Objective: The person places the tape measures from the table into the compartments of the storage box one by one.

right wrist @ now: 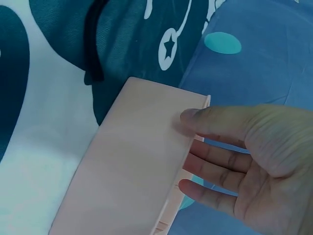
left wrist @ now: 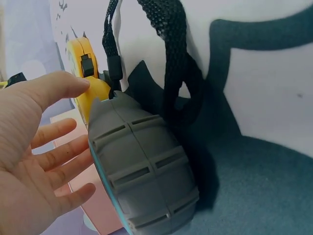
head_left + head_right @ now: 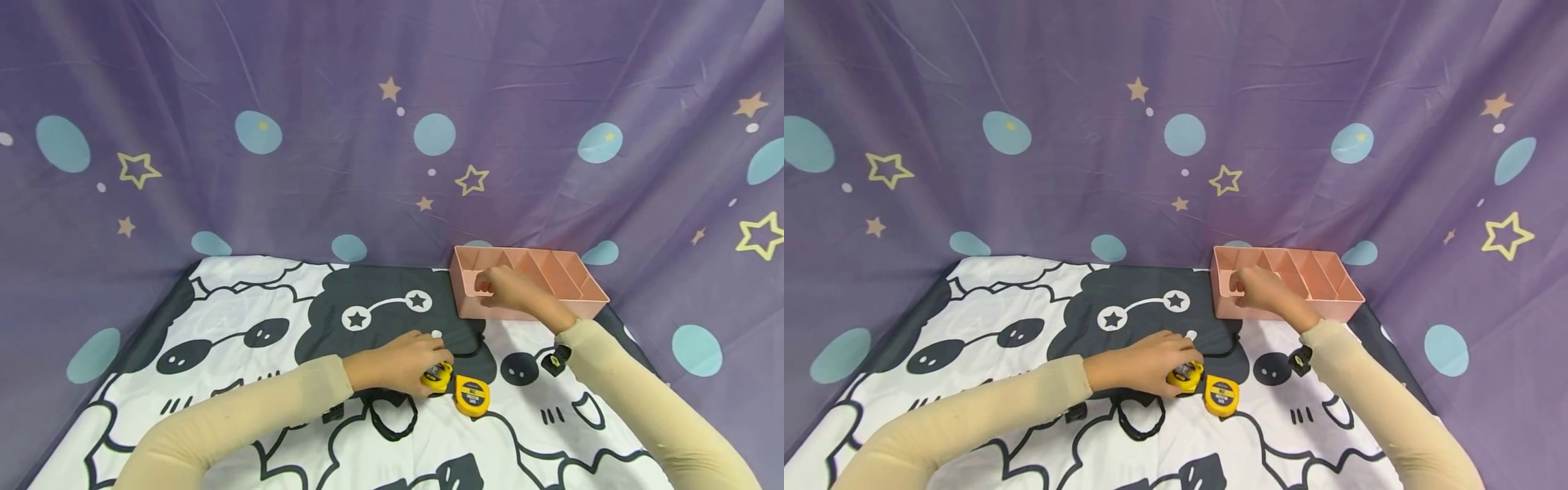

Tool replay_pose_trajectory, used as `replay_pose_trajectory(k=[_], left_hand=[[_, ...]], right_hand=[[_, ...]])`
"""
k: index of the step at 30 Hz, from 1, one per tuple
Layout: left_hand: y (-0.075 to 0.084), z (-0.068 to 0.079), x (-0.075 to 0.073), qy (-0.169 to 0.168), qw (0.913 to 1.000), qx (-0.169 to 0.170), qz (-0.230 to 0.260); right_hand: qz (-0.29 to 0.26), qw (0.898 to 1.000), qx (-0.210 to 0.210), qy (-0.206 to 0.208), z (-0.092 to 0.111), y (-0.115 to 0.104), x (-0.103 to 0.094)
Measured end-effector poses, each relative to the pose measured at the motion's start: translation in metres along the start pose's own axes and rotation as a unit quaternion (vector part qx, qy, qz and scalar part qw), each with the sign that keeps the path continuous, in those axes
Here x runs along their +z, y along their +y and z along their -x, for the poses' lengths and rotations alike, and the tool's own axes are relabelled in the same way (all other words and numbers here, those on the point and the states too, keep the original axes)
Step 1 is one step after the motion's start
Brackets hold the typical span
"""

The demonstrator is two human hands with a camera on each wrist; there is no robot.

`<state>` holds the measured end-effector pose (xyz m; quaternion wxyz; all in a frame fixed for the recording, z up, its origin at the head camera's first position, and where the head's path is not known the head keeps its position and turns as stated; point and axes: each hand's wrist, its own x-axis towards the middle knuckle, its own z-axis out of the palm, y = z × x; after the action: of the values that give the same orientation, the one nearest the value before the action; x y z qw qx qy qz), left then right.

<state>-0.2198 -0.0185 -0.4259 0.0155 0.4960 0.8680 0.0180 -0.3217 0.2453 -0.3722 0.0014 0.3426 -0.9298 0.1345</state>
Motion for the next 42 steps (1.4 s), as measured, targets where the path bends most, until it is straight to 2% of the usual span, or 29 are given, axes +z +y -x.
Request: replay_pose_trajectory(k=[5, 12, 18, 33, 42], left_hand=[[0.0, -0.002, -0.003, -0.005, 0.9999, -0.002, 0.011], [-0.001, -0.002, -0.006, -0.009, 0.9997, -0.009, 0.022], [-0.001, -0.003, -0.007, -0.014, 0.9993, -0.014, 0.032], [-0.001, -0.01, -0.008, -0.039, 0.9974, -0.024, 0.057], [-0.002, -0.014, -0.006, -0.043, 0.9975, -0.023, 0.052]], right_hand=[[0.011, 1.0, -0.013, 0.025, 0.003, 0.004, 0.003], [0.032, 0.998, 0.047, -0.001, 0.005, 0.006, -0.001], [0.05, 0.997, 0.065, 0.005, 0.006, 0.008, 0.0], [0.071, 0.996, 0.031, 0.048, 0.007, 0.014, 0.006], [0.075, 0.996, 0.023, 0.049, 0.007, 0.013, 0.006]])
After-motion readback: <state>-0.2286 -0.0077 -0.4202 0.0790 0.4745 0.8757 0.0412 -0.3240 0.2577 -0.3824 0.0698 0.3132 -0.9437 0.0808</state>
